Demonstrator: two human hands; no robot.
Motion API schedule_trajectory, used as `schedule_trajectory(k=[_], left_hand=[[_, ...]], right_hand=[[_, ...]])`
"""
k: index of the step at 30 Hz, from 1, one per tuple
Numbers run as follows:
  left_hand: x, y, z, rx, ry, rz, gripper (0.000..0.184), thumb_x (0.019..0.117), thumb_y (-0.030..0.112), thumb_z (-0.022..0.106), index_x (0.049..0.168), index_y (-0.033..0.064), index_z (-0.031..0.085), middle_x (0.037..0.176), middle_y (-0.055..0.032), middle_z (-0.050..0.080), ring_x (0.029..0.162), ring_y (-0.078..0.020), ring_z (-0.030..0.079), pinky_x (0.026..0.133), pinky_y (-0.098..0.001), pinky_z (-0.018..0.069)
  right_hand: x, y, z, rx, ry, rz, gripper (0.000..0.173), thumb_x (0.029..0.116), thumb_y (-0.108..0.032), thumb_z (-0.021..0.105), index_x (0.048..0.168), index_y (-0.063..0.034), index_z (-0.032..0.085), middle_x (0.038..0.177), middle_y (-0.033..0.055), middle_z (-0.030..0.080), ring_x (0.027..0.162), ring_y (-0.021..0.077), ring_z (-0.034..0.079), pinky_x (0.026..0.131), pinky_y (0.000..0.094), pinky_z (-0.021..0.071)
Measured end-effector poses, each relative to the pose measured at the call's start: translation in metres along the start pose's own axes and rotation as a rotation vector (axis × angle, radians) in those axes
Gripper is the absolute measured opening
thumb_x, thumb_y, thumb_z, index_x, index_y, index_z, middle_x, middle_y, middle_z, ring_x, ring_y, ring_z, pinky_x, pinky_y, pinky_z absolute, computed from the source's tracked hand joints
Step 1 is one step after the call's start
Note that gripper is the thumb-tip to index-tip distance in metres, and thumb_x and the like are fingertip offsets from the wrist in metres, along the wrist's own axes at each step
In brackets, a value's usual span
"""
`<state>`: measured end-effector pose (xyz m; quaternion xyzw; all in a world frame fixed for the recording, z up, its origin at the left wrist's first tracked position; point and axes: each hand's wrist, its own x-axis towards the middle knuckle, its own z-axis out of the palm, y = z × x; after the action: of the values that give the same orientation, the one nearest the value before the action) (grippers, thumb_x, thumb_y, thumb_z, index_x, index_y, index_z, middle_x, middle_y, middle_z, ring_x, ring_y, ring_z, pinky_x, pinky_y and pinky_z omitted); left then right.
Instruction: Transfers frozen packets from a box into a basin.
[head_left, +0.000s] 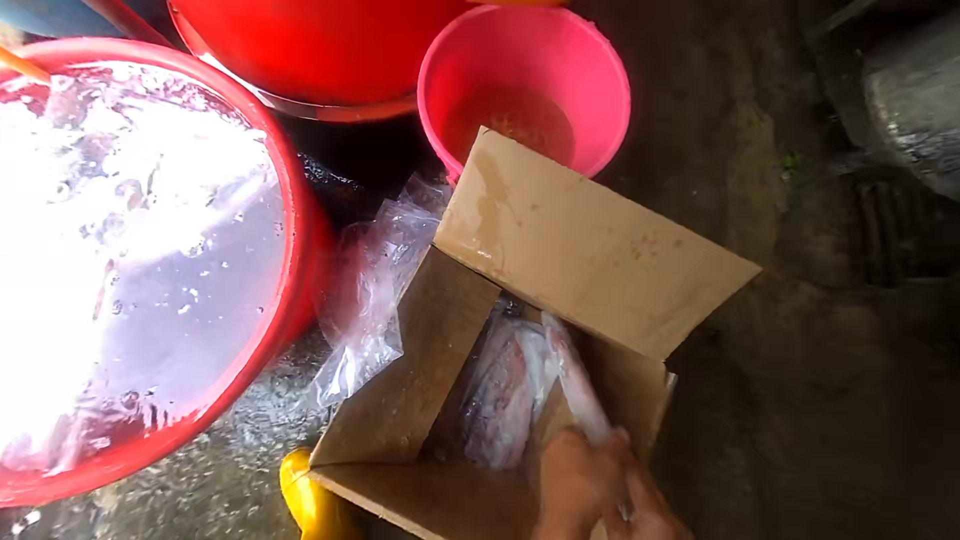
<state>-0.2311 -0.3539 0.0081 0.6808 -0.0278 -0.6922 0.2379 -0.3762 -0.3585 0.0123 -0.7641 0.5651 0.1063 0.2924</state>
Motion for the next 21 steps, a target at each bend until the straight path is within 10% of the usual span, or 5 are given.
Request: schedule_trajectory(k=[5, 10, 16, 21], left_hand=[[0.002, -0.019, 0.022, -0.588, -0.006, 0.171, 0.055, 0.1041, 0.038, 0.058, 0.144, 0.0016, 0.053, 0.119, -0.0186, 0.070, 0.101, -0.0265, 0.072, 0.091, -0.0457, 0.0594], [-0.013, -0.056, 0.054, -0.856, 0.079, 0.317, 0.036, 0.1007, 0.005, 0.058, 0.135, -0.0061, 0.052, 0.130, -0.0193, 0.066, 0.114, -0.0263, 0.069, 0.099, -0.0421, 0.0578], [-0.009, -0.092, 0.115, -0.354, 0.182, 0.385, 0.080, 0.0903, 0.005, 0.071, 0.155, -0.0105, 0.026, 0.146, -0.0299, 0.051, 0.130, -0.0345, 0.059, 0.108, -0.0487, 0.0507], [0.000, -0.083, 0.130, 0.333, 0.518, 0.181, 0.036, 0.0928, 0.022, 0.062, 0.114, -0.0068, 0.071, 0.104, -0.0265, 0.073, 0.097, -0.0422, 0.072, 0.087, -0.0574, 0.0573]], right_hand=[[0.028, -0.003, -0.057, -0.207, -0.231, -0.003, 0.041, 0.0994, -0.028, 0.063, 0.126, 0.0030, 0.067, 0.113, 0.0238, 0.072, 0.101, 0.0428, 0.071, 0.089, 0.0624, 0.0544], [0.026, 0.004, -0.071, -0.191, -0.289, -0.046, 0.028, 0.1017, -0.019, 0.054, 0.106, 0.0037, 0.070, 0.098, 0.0231, 0.073, 0.091, 0.0418, 0.072, 0.080, 0.0601, 0.0543], [0.041, 0.019, -0.053, -0.001, -0.257, -0.196, 0.027, 0.0992, -0.021, 0.056, 0.101, -0.0006, 0.073, 0.094, 0.0165, 0.074, 0.088, 0.0308, 0.073, 0.081, 0.0485, 0.0575], [0.052, -0.027, -0.041, -0.211, -0.466, -0.260, 0.031, 0.1000, -0.026, 0.049, 0.105, -0.0040, 0.070, 0.102, 0.0160, 0.073, 0.097, 0.0335, 0.072, 0.082, 0.0533, 0.0539]])
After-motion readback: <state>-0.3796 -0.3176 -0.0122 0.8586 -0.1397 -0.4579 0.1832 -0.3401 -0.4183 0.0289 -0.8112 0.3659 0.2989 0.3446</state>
